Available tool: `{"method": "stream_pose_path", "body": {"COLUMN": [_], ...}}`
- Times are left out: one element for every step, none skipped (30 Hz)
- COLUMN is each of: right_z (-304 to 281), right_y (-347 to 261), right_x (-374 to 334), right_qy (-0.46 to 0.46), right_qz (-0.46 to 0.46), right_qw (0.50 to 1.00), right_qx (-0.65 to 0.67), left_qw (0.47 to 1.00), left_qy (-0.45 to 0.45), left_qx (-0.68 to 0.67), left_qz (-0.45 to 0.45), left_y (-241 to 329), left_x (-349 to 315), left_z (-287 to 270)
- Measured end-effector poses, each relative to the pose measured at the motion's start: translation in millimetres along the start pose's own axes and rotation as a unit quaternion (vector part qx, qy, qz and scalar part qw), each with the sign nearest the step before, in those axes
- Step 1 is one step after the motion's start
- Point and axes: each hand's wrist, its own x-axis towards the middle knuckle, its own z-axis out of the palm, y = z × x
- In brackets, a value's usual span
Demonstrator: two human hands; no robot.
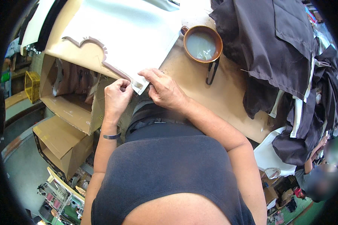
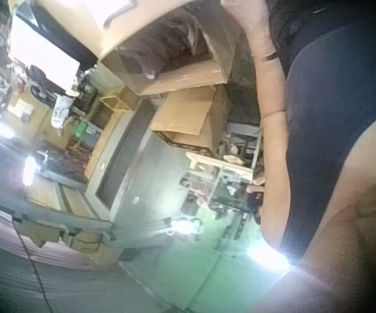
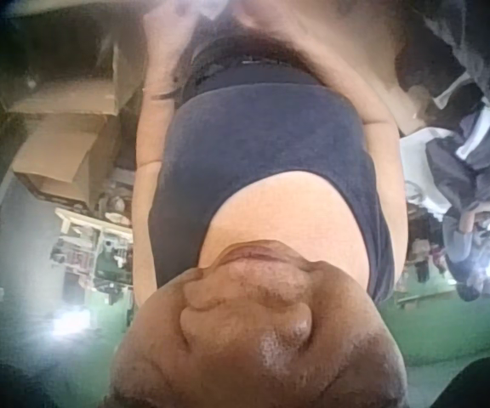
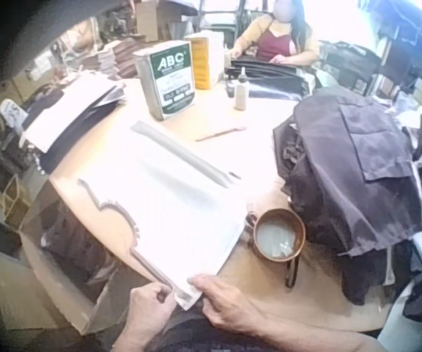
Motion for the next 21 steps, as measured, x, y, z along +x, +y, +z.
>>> {"method": "stream_pose_path", "body": {"right_z": [-0.8, -1.2, -1.4, -2.2, -3.7, -3.9, -1.9, 1.1, 3.6, 4.4, 4.3, 3.7, 2.4, 0.9, 0.6, 2.7, 3.8, 4.7, 5.3, 4.6, 1.9], "right_y": [0.9, 2.0, 2.5, 1.2, -1.4, -2.9, -3.0, -3.3, -3.2, -1.7, 1.4, 4.0, 6.1, 8.2, 9.1, 7.1, 5.7, 4.4, 3.5, 4.6, 7.1], "right_x": [0.3, -0.1, -0.4, 0.3, 1.7, 2.8, 3.4, 3.6, 3.5, 2.4, 1.3, 0.7, 0.8, 0.4, 0.2, 2.0, 2.5, 2.5, 1.9, -0.3, -4.2], "right_qy": [-0.017, -0.035, -0.053, -0.080, -0.107, -0.135, -0.131, -0.125, -0.119, -0.120, -0.120, -0.119, -0.118, -0.117, -0.116, -0.120, -0.122, -0.123, -0.125, -0.126, -0.127], "right_qz": [-0.008, -0.015, -0.023, -0.023, -0.022, -0.021, -0.031, -0.039, -0.048, -0.063, -0.079, -0.095, -0.098, -0.101, -0.103, -0.098, -0.096, -0.094, -0.093, -0.108, -0.123], "right_qw": [0.999, 0.997, 0.994, 0.990, 0.985, 0.979, 0.973, 0.967, 0.959, 0.958, 0.958, 0.957, 0.957, 0.958, 0.959, 0.955, 0.954, 0.952, 0.951, 0.948, 0.945], "right_qx": [-0.031, -0.062, -0.093, -0.112, -0.133, -0.153, -0.187, -0.220, -0.253, -0.251, -0.250, -0.248, -0.244, -0.240, -0.236, -0.252, -0.257, -0.262, -0.268, -0.271, -0.274], "left_qw": [0.996, 0.984, 0.964, 0.956, 0.951, 0.945, 0.939, 0.945, 0.950, 0.955, 0.946, 0.937, 0.926, 0.914, 0.900, 0.885, 0.870, 0.855, 0.839, 0.832, 0.825], "left_qy": [-0.020, -0.040, -0.059, -0.047, -0.050, -0.054, -0.057, -0.057, -0.057, -0.057, -0.060, -0.064, -0.068, -0.081, -0.095, -0.109, -0.114, -0.118, -0.123, -0.115, -0.106], "left_qx": [-0.070, -0.140, -0.209, -0.251, -0.269, -0.287, -0.305, -0.292, -0.279, -0.265, -0.292, -0.318, -0.344, -0.372, -0.399, -0.426, -0.454, -0.482, -0.509, -0.521, -0.533], "left_qz": [-0.051, -0.103, -0.154, -0.145, -0.145, -0.146, -0.146, -0.137, -0.129, -0.120, -0.126, -0.131, -0.137, -0.143, -0.148, -0.154, -0.153, -0.152, -0.151, -0.153, -0.156], "left_y": [-3.4, -7.2, -9.4, -7.1, -5.5, -4.4, -4.8, -8.2, -13.9, -18.0, -20.0, -21.0, -22.0, -22.9, -23.6, -24.4, -25.4, -26.6, -27.3, -26.8, -24.9], "left_x": [0.6, 0.0, -0.7, -1.2, -1.3, -1.1, -0.9, -0.6, -0.1, -0.2, -0.7, -1.3, -1.4, -1.5, -1.2, -1.1, -0.8, -0.6, -0.5, -0.6, -0.7], "left_z": [-2.2, -3.8, -4.7, -5.7, -6.5, -7.3, -7.9, -6.9, -4.4, -2.8, -2.3, -1.6, -1.6, -2.1, -2.6, -2.9, -3.2, -3.3, -3.3, -3.2, -2.7]}}
